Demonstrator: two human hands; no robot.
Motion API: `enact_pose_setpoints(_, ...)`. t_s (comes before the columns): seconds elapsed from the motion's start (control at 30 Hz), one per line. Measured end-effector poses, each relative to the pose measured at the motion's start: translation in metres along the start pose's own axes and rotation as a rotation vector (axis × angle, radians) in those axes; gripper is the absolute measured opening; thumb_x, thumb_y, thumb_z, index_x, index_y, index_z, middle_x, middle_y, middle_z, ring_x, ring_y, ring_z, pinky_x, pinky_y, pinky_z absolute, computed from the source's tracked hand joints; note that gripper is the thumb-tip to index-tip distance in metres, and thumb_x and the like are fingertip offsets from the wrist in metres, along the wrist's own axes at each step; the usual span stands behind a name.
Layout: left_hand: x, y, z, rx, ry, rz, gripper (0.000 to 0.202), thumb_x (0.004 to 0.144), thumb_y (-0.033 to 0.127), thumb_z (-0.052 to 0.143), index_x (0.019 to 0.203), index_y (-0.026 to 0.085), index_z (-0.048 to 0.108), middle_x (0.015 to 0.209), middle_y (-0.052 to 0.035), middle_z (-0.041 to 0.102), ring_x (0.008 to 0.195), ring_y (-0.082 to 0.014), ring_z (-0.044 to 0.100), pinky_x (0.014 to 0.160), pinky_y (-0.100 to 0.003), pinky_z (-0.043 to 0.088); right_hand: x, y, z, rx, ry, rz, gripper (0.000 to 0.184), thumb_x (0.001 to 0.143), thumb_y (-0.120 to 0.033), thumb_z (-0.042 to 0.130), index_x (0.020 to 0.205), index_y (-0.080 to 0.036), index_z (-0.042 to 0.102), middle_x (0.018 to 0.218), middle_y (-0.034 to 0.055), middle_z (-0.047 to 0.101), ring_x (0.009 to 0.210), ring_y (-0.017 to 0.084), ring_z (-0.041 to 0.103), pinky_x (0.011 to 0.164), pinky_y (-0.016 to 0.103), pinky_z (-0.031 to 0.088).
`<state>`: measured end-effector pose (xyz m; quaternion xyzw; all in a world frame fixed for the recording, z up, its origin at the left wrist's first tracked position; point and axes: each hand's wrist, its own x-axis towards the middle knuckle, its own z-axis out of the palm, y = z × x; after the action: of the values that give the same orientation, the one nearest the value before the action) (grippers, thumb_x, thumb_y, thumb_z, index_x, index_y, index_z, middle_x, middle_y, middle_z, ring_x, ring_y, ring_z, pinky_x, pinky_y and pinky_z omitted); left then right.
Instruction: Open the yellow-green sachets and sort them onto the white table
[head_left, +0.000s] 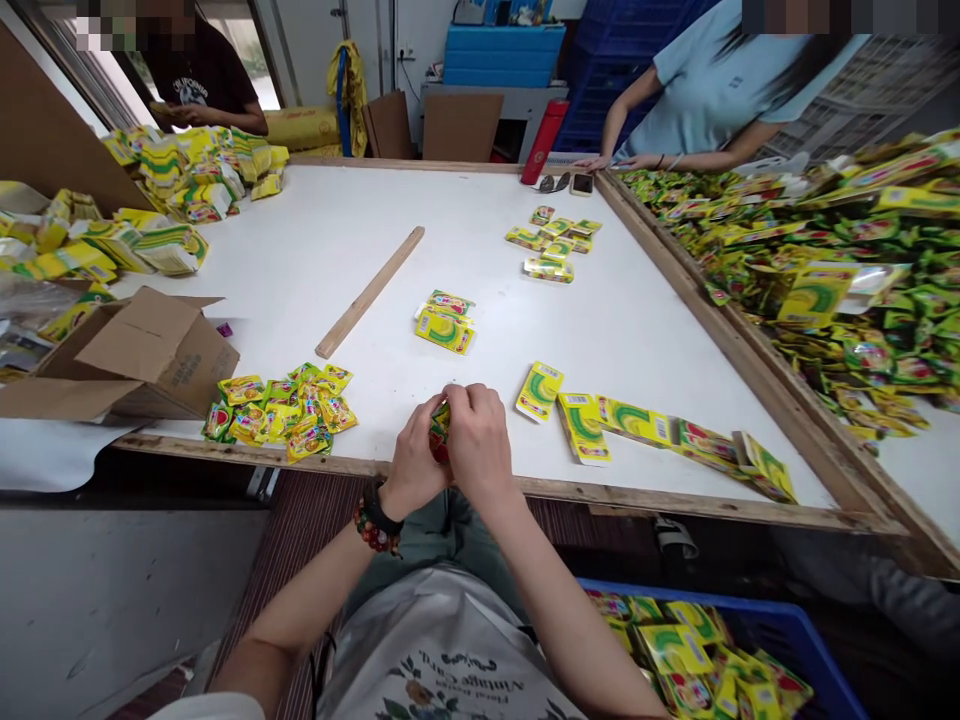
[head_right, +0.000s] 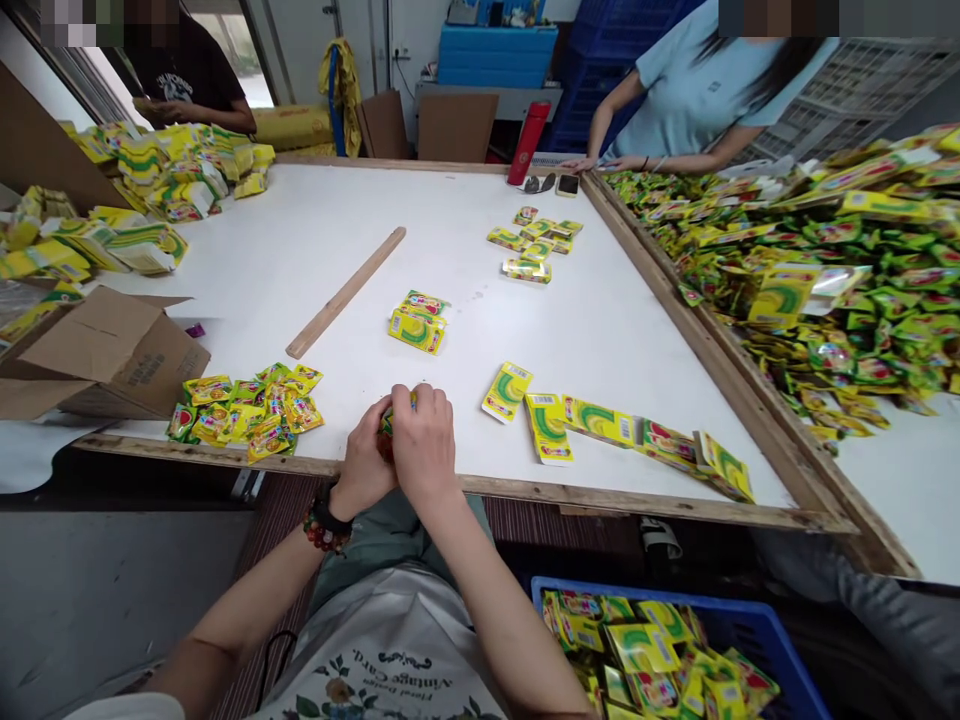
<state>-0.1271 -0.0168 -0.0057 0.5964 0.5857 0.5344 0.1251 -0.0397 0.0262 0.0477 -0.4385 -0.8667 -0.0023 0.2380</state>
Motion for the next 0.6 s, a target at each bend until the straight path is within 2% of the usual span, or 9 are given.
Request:
enact_pose_setpoints(0.1, -0.01, -0.005, 0.002, 0.037, 0.073, -0.037, 0.045, 0.084, 0.02, 0.056, 0.127, 0.021, 0.044, 0.116, -0.0104, 0.065, 0.105, -0.0234, 0.064, 0.088, -0.039, 0.054, -0.008, -0.008, -0.001, -0.009, -0.023, -0.09, 0.021, 0.093, -0.013, 0.045, 0.106, -0.016, 0.061, 0.089, 0.0117, 0.063, 0.081, 0.026, 0.05, 0.069, 0.037, 0.036)
enact_pose_setpoints(0.2, -0.02, -0.01, 0.001, 0.074, 0.114, -0.1, 0.045, 0.088, 0.026, 0.054, 0.131, 0.021, 0.043, 0.118, -0.0106, 0.065, 0.104, -0.0225, 0.065, 0.087, -0.037, 0.055, -0.016, -0.007, -0.002, 0.132, 0.06, -0.131, 0.026, 0.094, -0.019, 0.048, 0.119, -0.018, 0.057, 0.102, 0.0103, 0.066, 0.099, 0.027, 0.053, 0.083, 0.041, 0.033)
enact_pose_setpoints(0.27, -0.026, -0.014, 0.0, 0.081, 0.087, -0.101, 0.05, 0.085, 0.032, 0.06, 0.131, 0.021, 0.043, 0.12, -0.0107, 0.064, 0.106, -0.0226, 0.064, 0.088, -0.036, 0.054, -0.02, -0.003, -0.001, 0.244, 0.169, -0.057, 0.021, 0.094, -0.021, 0.05, 0.113, -0.02, 0.06, 0.102, 0.0075, 0.069, 0.109, 0.027, 0.054, 0.091, 0.042, 0.029)
enact_pose_setpoints(0.33, -0.03, -0.018, -0.001, 0.091, 0.057, -0.081, 0.054, 0.081, 0.036, 0.065, 0.129, 0.019, 0.046, 0.117, -0.0105, 0.066, 0.105, -0.0227, 0.065, 0.088, -0.035, 0.054, -0.024, 0.0, 0.003, 0.317, 0.232, 0.018, 0.014, 0.093, -0.02, 0.051, 0.097, -0.021, 0.064, 0.089, 0.0035, 0.072, 0.111, 0.026, 0.057, 0.095, 0.043, 0.025)
enact_pose_setpoints(0.4, -0.032, -0.02, -0.001, 0.117, 0.072, -0.078, 0.054, 0.08, 0.035, 0.064, 0.128, 0.019, 0.046, 0.114, -0.0106, 0.067, 0.101, -0.0224, 0.066, 0.085, -0.034, 0.054, -0.028, 0.001, 0.006, 0.367, 0.196, 0.011, 0.017, 0.093, -0.018, 0.049, 0.091, -0.023, 0.065, 0.08, 0.0005, 0.073, 0.112, 0.026, 0.058, 0.099, 0.046, 0.021)
enact_pose_setpoints(0.47, -0.033, -0.02, -0.001, 0.144, 0.094, -0.085, 0.054, 0.082, 0.034, 0.062, 0.13, 0.019, 0.045, 0.114, -0.0111, 0.067, 0.1, -0.0226, 0.067, 0.084, -0.033, 0.055, -0.032, 0.001, 0.008, 0.433, 0.107, -0.043, 0.023, 0.094, -0.016, 0.044, 0.098, -0.024, 0.065, 0.081, -0.0002, 0.075, 0.117, 0.026, 0.058, 0.104, 0.05, 0.015)
enact_pose_setpoints(0.53, -0.032, -0.017, -0.001, 0.166, 0.104, -0.106, 0.059, 0.081, 0.035, 0.064, 0.133, 0.02, 0.041, 0.12, -0.0119, 0.064, 0.104, -0.0234, 0.066, 0.085, -0.034, 0.054, -0.034, 0.002, 0.009, 0.546, 0.083, -0.01, 0.027, 0.095, -0.017, 0.042, 0.112, -0.026, 0.062, 0.098, 0.0026, 0.075, 0.124, 0.025, 0.054, 0.108, 0.052, 0.012)
enact_pose_setpoints(0.6, -0.031, -0.012, 0.0, 0.175, 0.101, -0.116, 0.061, 0.079, 0.034, 0.067, 0.132, 0.021, 0.04, 0.122, -0.0113, 0.063, 0.105, -0.0232, 0.065, 0.085, -0.034, 0.054, -0.036, 0.005, 0.011, 0.731, 0.139, 0.172, 0.036, 0.093, -0.024, 0.047, 0.129, -0.028, 0.052, 0.126, 0.0067, 0.065, 0.133, 0.025, 0.045, 0.11, 0.052, 0.02)
